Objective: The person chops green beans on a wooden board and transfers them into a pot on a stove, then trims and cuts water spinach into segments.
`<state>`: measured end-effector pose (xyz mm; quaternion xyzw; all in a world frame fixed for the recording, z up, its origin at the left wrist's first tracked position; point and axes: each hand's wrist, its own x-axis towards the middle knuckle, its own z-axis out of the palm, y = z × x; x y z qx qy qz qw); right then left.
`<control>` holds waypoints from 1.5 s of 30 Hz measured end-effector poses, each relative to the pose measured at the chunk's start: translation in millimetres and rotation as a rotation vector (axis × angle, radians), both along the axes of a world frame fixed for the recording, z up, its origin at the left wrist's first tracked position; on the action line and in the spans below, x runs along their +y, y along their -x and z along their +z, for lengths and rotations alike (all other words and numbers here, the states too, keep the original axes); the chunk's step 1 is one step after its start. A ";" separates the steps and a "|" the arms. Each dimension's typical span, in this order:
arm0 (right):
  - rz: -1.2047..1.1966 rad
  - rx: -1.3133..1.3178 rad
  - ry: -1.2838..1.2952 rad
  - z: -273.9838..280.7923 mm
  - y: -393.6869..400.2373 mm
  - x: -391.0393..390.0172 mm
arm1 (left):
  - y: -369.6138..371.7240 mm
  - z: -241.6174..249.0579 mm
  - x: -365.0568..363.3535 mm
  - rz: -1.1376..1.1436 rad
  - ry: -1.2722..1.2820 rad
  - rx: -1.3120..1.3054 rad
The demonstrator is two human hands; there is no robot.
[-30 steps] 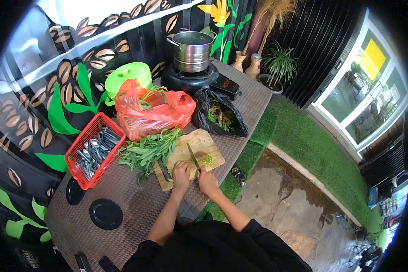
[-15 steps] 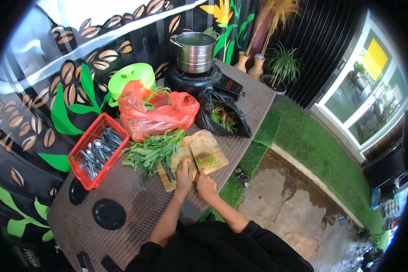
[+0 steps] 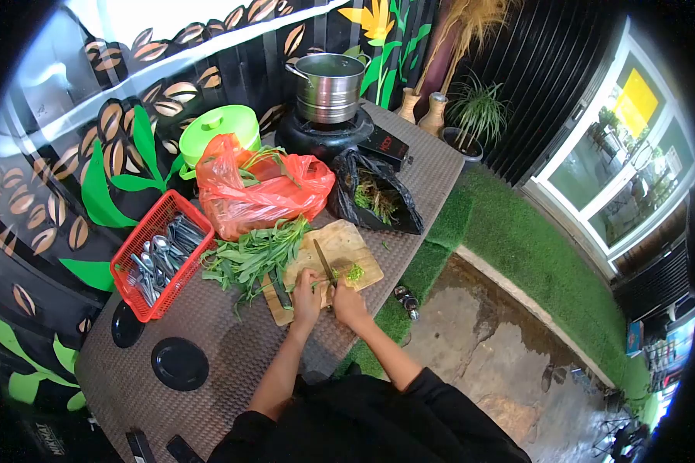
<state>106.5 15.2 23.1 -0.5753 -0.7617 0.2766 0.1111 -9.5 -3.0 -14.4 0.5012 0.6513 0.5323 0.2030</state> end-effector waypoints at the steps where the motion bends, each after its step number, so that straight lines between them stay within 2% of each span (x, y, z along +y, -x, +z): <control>1: -0.004 0.000 -0.001 1.1 -4.8 -0.4 | -1.3 -2.0 0.2 -0.004 -0.001 0.000; 3: 0.035 -0.044 0.046 2.8 -8.0 -2.3 | 1.0 -1.6 0.3 0.041 -0.032 0.140; 7: -0.043 -0.084 0.040 -10.9 1.1 -23.7 | 0.1 5.1 -0.3 0.027 -0.130 0.170; 9: -0.022 -0.118 -0.042 -10.5 2.7 -20.8 | 0.2 11.1 -5.3 0.049 -0.088 0.333; 16: -0.030 -0.082 -0.075 -1.7 -8.8 -13.0 | -1.4 5.6 -10.5 -0.010 -0.136 0.461; 19: -0.020 -0.073 0.024 3.1 -13.5 -5.2 | -4.9 12.8 -11.5 0.011 -0.158 0.437; 22: -0.005 -0.043 0.062 10.1 -15.3 -2.3 | -0.7 21.2 -20.7 -0.022 -0.049 0.480; 24: -0.008 -0.051 0.115 16.0 -14.7 0.8 | 4.5 29.4 -24.5 -0.173 -0.034 0.556; 28: 0.010 -0.047 0.119 17.2 -16.0 0.0 | 8.3 37.0 -29.3 -0.254 -0.035 0.569; 30: 0.017 -0.063 0.057 13.1 -15.9 -3.2 | 5.1 28.0 -20.8 -0.150 0.040 0.425; 34: -0.032 -0.078 0.081 12.6 -14.4 -8.3 | -0.7 14.4 -9.7 -0.025 0.059 0.403; 38: -0.019 -0.088 0.079 12.4 -17.0 -5.4 | 6.0 0.3 -1.6 -0.047 -0.045 0.337; 40: -0.007 -0.103 0.083 17.1 -20.2 0.2 | 4.7 12.4 -0.4 -0.062 -0.096 0.291; 42: 0.068 -0.129 0.038 21.6 -25.3 2.6 | 2.0 20.6 -3.0 -0.023 0.076 0.241; 43: 0.065 -0.129 0.039 22.9 -26.0 -0.9 | 2.3 16.8 -2.3 -0.026 0.076 0.241; 45: 0.051 -0.125 0.001 23.2 -23.7 -12.6 | 4.7 10.1 -2.9 -0.056 -0.067 0.298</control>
